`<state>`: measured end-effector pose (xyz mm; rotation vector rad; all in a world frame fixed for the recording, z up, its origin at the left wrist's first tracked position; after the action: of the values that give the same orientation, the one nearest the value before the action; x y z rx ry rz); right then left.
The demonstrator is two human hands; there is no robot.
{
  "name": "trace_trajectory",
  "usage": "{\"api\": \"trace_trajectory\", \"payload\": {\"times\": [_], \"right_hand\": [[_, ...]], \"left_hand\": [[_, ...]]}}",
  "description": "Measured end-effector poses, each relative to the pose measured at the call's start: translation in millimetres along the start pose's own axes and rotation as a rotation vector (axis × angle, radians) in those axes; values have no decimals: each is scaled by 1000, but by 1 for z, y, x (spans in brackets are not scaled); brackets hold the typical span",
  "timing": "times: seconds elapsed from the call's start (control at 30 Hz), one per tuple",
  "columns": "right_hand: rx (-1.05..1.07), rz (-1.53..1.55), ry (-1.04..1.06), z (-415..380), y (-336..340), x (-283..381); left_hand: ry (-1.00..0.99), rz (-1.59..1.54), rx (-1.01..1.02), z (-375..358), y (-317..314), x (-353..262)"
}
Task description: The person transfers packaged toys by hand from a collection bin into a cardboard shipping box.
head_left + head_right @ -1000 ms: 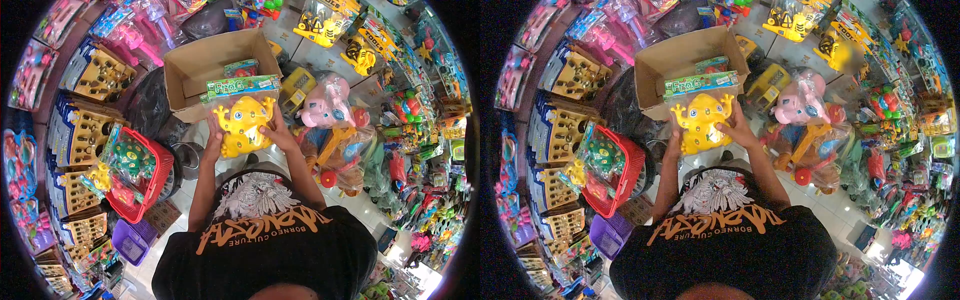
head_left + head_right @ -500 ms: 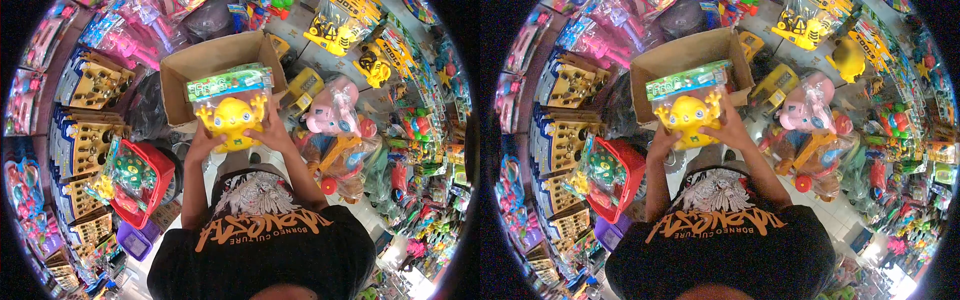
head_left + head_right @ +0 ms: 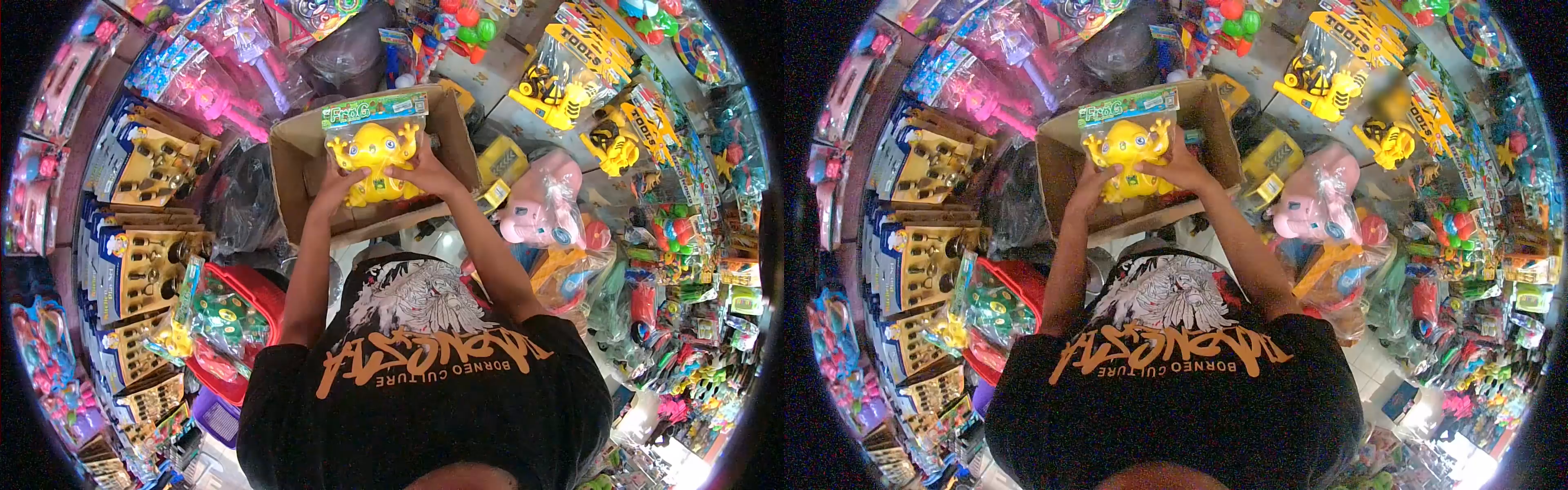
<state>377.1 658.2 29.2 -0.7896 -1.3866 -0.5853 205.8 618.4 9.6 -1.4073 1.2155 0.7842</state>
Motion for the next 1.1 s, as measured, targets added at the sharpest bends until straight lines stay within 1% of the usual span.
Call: {"api": "trace_trajectory", "payload": {"times": [0.1, 0.13, 0.17, 0.2, 0.23, 0.27, 0.3, 0.33, 0.37, 0.4, 0.43, 0.47, 0.5, 0.57, 0.63, 0.7, 0.73, 0.77, 0.8, 0.87, 0.9, 0.93, 0.97, 1.0, 1.03, 1.07, 1.1], "right_hand": [[-13, 8, -34, 20, 7, -24], [-5, 5, -107, 25, 9, -35], [-6, 6, -110, 30, 11, -42], [-21, -49, -163, 35, 15, -51], [-37, -102, -222, 36, 20, -64], [-28, -114, -342, 38, 24, -80], [-34, -114, -348, 37, 23, -74], [-36, -9, -471, 35, 18, -68], [-36, 98, -593, 34, 12, -65], [-36, 75, -552, 44, 19, -93], [-37, 75, -555, 48, 23, -108], [-17, 56, -584, 52, 24, -120], [6, 40, -616, 54, 22, -125], [0, 78, -625, 56, 22, -133], [-113, -240, -746, 54, 39, -133], [-143, -229, -727, 52, 57, -170], [-134, -324, -749, 49, 72, -193], [-129, -416, -769, 48, 80, -204], [-136, -411, -774, 45, 74, -194], [-239, -883, -839, 34, 67, -149], [-249, -879, -850, 32, 78, -179], [-151, -670, -850, 30, 91, -244], [-55, -461, -840, 29, 95, -280], [-66, -458, -846, 27, 89, -254], [-72, -585, -927, 23, 72, -199], [-71, -712, -1007, 19, 62, -164], [-68, -710, -1013, 17, 59, -163]], "left_hand": [[-26, -69, 44, 26, 26, 26], [-26, -71, 44, 31, 34, 35], [22, -106, 21, 35, 42, 47], [72, -142, 0, 38, 50, 60], [85, -147, 1, 41, 58, 69], [154, -154, 51, 43, 64, 81], [213, -160, 105, 48, 69, 90], [213, -161, 111, 51, 76, 97], [274, -246, 133, 51, 82, 108], [336, -331, 155, 52, 87, 117], [338, -334, 156, 52, 95, 124], [382, -353, 140, 51, 102, 133], [428, -374, 121, 48, 105, 137], [461, -378, 118, 42, 113, 141], [489, -381, 115, 36, 119, 146], [550, -253, 124, 31, 122, 156], [555, -257, 122, 30, 121, 160], [575, -172, 89, 28, 124, 164], [596, -85, 59, 26, 128, 168], [646, -82, 109, 24, 129, 178], [688, -81, 150, 22, 128, 183], [697, -53, 124, 24, 132, 194], [703, -51, 135, 24, 132, 206], [591, 49, 101, 27, 137, 212], [481, 144, 65, 27, 140, 216], [490, 140, 68, 24, 140, 218], [571, 37, 76, 19, 140, 222]]}}
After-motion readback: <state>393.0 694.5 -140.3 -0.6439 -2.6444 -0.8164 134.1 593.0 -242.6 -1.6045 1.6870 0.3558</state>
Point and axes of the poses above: each hand's wrist, its own z-axis towards the middle knuckle, its own y-axis out of the back of the hand, x = y × z, the point moved 6 cm from there along z, towards the middle knuckle, and after that the axes turned 8 degrees about x, right-handed, at the moved point
